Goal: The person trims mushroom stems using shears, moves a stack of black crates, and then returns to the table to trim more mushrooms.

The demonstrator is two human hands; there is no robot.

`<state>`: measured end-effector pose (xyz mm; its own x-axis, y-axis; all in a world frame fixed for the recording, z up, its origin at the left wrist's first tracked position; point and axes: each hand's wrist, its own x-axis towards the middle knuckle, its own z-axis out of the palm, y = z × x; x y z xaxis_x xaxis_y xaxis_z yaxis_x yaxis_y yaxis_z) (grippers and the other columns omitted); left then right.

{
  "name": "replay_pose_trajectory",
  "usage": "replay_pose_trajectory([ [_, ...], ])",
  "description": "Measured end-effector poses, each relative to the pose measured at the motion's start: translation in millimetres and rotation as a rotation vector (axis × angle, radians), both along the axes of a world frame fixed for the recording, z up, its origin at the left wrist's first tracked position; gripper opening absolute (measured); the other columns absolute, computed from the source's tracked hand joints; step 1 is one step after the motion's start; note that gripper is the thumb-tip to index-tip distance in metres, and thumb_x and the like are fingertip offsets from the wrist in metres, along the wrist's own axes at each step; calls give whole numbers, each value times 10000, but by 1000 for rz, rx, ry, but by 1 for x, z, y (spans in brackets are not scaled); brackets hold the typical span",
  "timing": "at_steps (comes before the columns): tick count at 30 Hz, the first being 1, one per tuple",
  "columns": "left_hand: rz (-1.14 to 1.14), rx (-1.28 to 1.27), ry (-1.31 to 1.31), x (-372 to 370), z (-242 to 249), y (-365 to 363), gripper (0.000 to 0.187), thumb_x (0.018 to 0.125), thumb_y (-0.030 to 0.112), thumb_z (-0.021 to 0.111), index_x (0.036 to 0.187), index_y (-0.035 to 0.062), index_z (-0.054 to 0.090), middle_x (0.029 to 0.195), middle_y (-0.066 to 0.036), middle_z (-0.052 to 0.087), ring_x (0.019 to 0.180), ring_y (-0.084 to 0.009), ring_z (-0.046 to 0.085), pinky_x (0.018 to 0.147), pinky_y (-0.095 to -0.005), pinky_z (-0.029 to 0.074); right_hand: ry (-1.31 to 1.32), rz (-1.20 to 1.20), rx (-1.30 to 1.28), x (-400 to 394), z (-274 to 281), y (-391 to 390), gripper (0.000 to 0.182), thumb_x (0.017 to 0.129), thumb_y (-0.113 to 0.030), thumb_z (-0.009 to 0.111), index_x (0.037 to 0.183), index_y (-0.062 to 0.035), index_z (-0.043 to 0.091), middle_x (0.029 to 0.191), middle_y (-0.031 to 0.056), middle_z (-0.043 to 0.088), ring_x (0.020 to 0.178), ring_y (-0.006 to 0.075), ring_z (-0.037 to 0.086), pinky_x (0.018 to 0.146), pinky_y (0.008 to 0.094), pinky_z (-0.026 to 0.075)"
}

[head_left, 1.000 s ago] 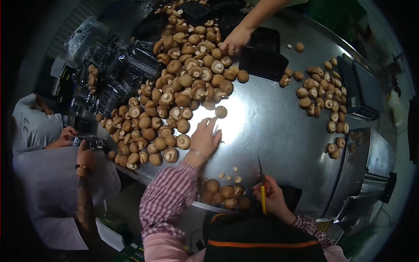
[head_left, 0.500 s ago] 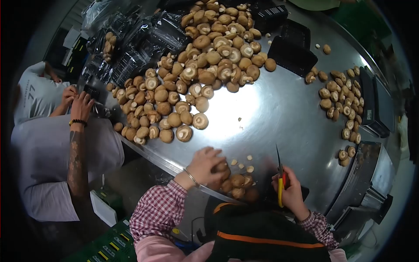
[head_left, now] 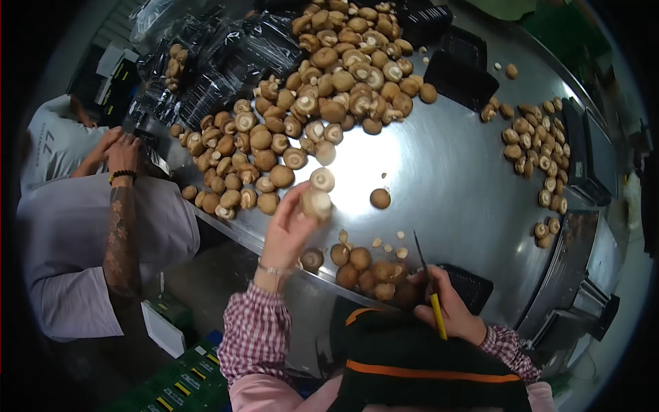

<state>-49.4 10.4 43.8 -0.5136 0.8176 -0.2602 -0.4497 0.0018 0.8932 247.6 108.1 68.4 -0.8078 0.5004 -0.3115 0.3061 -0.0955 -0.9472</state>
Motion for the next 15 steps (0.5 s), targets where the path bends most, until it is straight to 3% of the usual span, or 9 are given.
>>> replay_pose_trajectory([
  [1, -62, 124, -242, 19, 20, -3, 553, 862, 150, 623, 1324, 8, 354, 1207, -140, 504, 1140, -273, 522, 951, -371, 459, -10, -7, -7, -4, 6, 3, 583, 750, -157, 749, 1231, -51, 437, 1092, 149, 528, 1011, 229, 530, 880, 345, 437],
  [3, -72, 220, -458, 46, 24, -13, 517, 906, 220, 566, 1311, -8, 342, 1201, -160, 503, 1121, -305, 533, 921, -409, 490, 24, 123, 301, -18, 16, 9, 637, 727, -211, 762, 1253, -70, 431, 1145, 159, 456, 1057, 303, 460, 909, 383, 391],
  [4, -83, 213, -468, 56, 24, -16, 517, 906, 220, 566, 1311, -8, 342, 1201, -160, 503, 1121, -305, 533, 921, -409, 490, 48, 131, 352, -24, 25, 12, 652, 719, -231, 761, 1263, -80, 436, 1062, 147, 472, 977, 321, 472, 838, 382, 408],
  [6, -44, 340, -756, 74, 22, -17, 490, 936, 262, 505, 1303, -11, 328, 1195, -171, 502, 1119, -295, 534, 919, -400, 495, 28, 136, 450, -27, 30, 12, 639, 722, -240, 759, 1258, -85, 447, 1030, 137, 470, 945, 308, 469, 816, 380, 405],
  [8, -44, 270, -693, 88, 28, -15, 482, 943, 265, 492, 1301, -11, 326, 1192, -167, 504, 1113, -289, 537, 919, -396, 495, 34, 119, 586, -29, 32, 12, 612, 728, -283, 755, 1241, -97, 478, 948, 111, 462, 866, 271, 455, 770, 370, 393],
  [11, -35, 157, -597, 99, 45, -11, 435, 938, 227, 508, 1269, -3, 344, 1193, -160, 504, 1094, -273, 547, 929, -387, 490, -34, 133, 626, -24, 33, 14, 635, 722, -305, 761, 1249, -96, 476, 948, 105, 467, 872, 260, 459, 776, 368, 391],
  [13, -46, 108, -501, 103, 50, -11, 370, 905, 113, 557, 1212, 6, 383, 1183, -156, 504, 1090, -255, 549, 926, -373, 490, -38, 143, 590, -22, 32, 14, 634, 730, -314, 756, 1255, -98, 473, 950, 100, 474, 891, 257, 455, 800, 371, 385],
  [15, -44, 81, -402, 109, 54, -10, 388, 877, 109, 599, 1191, 4, 398, 1165, -144, 520, 1075, -241, 557, 917, -362, 493, 101, 121, 556, -20, 26, 12, 581, 754, -274, 744, 1235, -68, 492, 908, 104, 535, 831, 227, 510, 740, 348, 429],
])
